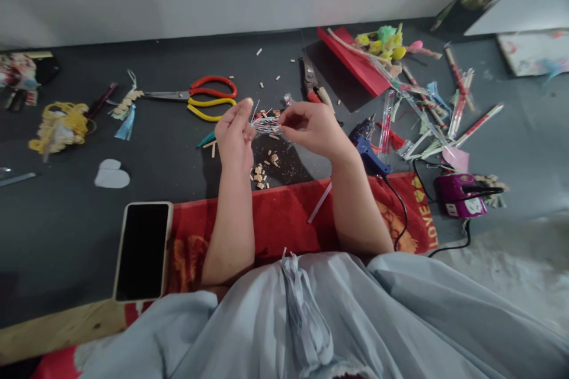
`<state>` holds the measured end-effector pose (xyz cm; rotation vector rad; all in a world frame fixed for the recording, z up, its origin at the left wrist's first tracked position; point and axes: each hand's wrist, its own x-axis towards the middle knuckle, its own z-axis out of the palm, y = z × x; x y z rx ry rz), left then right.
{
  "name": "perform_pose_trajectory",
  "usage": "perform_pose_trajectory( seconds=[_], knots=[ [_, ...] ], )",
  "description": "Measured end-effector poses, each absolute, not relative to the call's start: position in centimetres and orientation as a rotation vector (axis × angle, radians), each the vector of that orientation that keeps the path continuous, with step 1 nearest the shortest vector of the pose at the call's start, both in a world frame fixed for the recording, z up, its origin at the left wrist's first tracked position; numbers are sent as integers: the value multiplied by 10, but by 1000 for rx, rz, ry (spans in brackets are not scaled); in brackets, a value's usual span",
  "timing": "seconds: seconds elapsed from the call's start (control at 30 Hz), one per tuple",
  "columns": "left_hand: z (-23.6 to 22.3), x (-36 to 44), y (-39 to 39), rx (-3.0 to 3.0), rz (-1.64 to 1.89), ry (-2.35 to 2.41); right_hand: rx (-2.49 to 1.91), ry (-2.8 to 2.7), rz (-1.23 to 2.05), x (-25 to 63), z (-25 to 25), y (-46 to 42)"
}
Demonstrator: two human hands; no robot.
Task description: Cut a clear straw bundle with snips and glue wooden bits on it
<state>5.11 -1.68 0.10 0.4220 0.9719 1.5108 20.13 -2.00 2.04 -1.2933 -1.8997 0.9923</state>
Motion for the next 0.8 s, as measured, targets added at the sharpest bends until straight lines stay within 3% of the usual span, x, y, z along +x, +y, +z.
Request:
perform_pose_trajectory(
  seconds=[0.27,0.8],
  knots=[
    [-6,56,-20,713,1560,1010,-982,-1641,1154,197,17,-13],
    [-19,54,-21,1101,1565,1012,-963,-1620,1047,191,15,-13]
  ],
)
